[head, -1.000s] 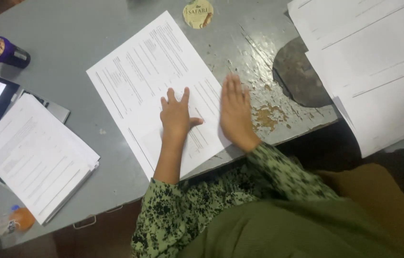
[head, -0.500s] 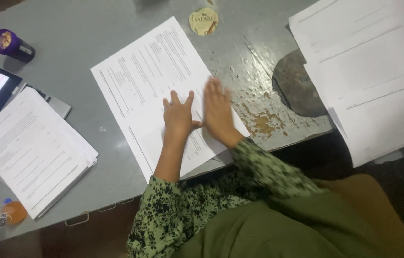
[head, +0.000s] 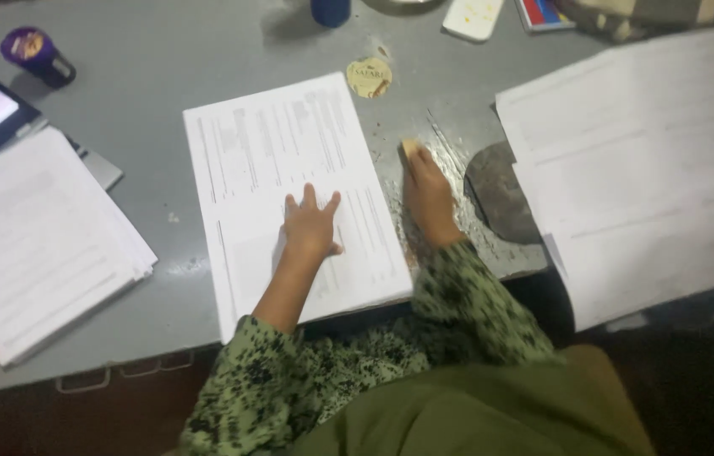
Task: Sorting, aligning, and smoothing a stack of printed documents on a desk
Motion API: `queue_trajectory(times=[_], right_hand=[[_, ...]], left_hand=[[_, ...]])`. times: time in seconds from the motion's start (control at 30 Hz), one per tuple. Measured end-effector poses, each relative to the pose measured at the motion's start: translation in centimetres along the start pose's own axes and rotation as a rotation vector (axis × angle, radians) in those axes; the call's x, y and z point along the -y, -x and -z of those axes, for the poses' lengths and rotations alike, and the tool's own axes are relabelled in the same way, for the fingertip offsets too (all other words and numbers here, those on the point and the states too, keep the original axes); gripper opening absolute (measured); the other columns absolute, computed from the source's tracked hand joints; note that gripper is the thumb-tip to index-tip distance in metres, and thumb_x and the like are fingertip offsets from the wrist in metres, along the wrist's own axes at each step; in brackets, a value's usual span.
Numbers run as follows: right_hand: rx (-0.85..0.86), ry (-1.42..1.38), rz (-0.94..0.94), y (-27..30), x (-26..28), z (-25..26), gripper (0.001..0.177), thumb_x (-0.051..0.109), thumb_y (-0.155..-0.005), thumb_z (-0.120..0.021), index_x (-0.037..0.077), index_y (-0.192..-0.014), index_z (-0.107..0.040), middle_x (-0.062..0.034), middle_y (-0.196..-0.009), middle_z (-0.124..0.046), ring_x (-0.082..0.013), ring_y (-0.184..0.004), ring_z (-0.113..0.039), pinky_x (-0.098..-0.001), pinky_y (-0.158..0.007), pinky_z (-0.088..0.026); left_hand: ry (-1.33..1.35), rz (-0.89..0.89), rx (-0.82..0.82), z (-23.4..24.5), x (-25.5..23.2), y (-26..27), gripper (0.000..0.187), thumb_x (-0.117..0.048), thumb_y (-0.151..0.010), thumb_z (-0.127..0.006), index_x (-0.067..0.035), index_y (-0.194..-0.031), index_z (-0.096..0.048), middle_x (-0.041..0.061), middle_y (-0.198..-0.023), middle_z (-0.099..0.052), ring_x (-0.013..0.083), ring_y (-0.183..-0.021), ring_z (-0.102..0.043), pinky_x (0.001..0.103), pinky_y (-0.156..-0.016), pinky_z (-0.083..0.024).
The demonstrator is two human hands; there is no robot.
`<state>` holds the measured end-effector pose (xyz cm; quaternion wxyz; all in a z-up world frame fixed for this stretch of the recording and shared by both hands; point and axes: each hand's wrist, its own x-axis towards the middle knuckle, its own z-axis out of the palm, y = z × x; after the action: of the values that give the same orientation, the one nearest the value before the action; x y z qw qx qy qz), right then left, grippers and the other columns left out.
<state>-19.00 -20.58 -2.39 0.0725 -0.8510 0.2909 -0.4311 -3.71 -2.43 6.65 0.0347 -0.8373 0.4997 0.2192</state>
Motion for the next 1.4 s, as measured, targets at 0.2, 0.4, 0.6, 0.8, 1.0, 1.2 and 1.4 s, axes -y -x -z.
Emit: queue_trajectory(times=[0.2,0.4,0.6,0.8,1.0,1.2,1.4], right_hand=[[0.389,-0.211,-0.219,3.2,0.6,7.9,0.054,0.013,-0.075,-0.089,0.031,-0.125,-0.075,-0.0012,-0.103,-0.076,-0.0258,-0.100,-0.072,-0.0415,-0.086,-0.056],[0.548,-0.302,-0.158,4.3,6.3,3.3,0.032,0.014,-0.087,-0.076,0.032,-0.114,-0.080,0.0097,-0.117,-0.077,-0.0209,-0.112,-0.064,-0.0321,-0.101,-0.050],[0.507,-0.256,-0.313,-2.1,7.1,0.9,0.036,0.003,-0.078,-0.082,0.022,-0.108,-0.082,-0.0102,-0.096,-0.070,-0.0381,-0.100,-0.069,-0.0480,-0.094,-0.051],[0.308,-0.128,-0.305,-8.3,0.8,-5.8,0.023,0.007,-0.085,-0.082,0.023,-0.102,-0.082,-0.0068,-0.079,-0.067,-0.0315,-0.083,-0.073,-0.0400,-0.085,-0.054],[0.159,-0.512,-0.100,-12.3,-7.9,-12.7,0.021,-0.012,-0.094,-0.068,-0.003,-0.111,-0.076,-0.0281,-0.115,-0.067,-0.0423,-0.123,-0.062,-0.0446,-0.108,-0.050],[0.037,-0.073,0.166,-13.9,-11.0,-14.2,0.029,0.001,-0.079,-0.074,0.013,-0.104,-0.084,-0.0052,-0.085,-0.078,-0.0284,-0.073,-0.069,-0.0418,-0.083,-0.047],[0.050,0.299,-0.023,-10.2,-12.7,-5.3,0.010,0.012,-0.094,-0.074,0.014,-0.084,-0.073,-0.0051,-0.072,-0.066,-0.0252,-0.065,-0.052,-0.0398,-0.066,-0.037]], left_hand=[[0.089,-0.076,0.037,-1.4,1.6,3.2,0.105,-0.020,-0.066,-0.094,-0.027,-0.157,-0.041,0.024,-0.168,-0.016,0.0585,-0.148,-0.017,0.075,-0.101,-0.042],[0.157,-0.061,0.025,-0.3,1.6,4.0,0.111,-0.016,-0.063,-0.096,-0.018,-0.158,-0.038,0.021,-0.168,-0.019,0.0529,-0.149,-0.020,0.074,-0.102,-0.041],[0.187,-0.020,0.046,0.3,1.4,4.5,0.106,-0.013,-0.065,-0.094,-0.016,-0.156,-0.040,0.015,-0.170,-0.017,0.0476,-0.152,-0.017,0.070,-0.106,-0.039],[0.244,-0.001,0.123,2.3,1.0,5.1,0.100,-0.006,-0.071,-0.089,-0.011,-0.156,-0.038,0.018,-0.170,-0.016,0.0477,-0.153,-0.013,0.072,-0.110,-0.033],[0.099,0.000,0.075,-2.6,1.7,3.2,0.118,-0.025,-0.070,-0.095,-0.022,-0.161,-0.021,0.004,-0.171,0.004,0.0400,-0.154,-0.005,0.061,-0.109,-0.037],[0.042,0.004,0.095,-3.2,1.7,2.7,0.119,-0.040,-0.071,-0.094,-0.028,-0.161,-0.018,0.000,-0.171,0.005,0.0392,-0.154,-0.006,0.059,-0.108,-0.039],[0.108,-0.061,0.074,-3.4,2.2,3.8,0.102,-0.007,-0.080,-0.083,-0.024,-0.160,-0.023,0.002,-0.171,0.007,0.0393,-0.155,-0.001,0.064,-0.112,-0.031]])
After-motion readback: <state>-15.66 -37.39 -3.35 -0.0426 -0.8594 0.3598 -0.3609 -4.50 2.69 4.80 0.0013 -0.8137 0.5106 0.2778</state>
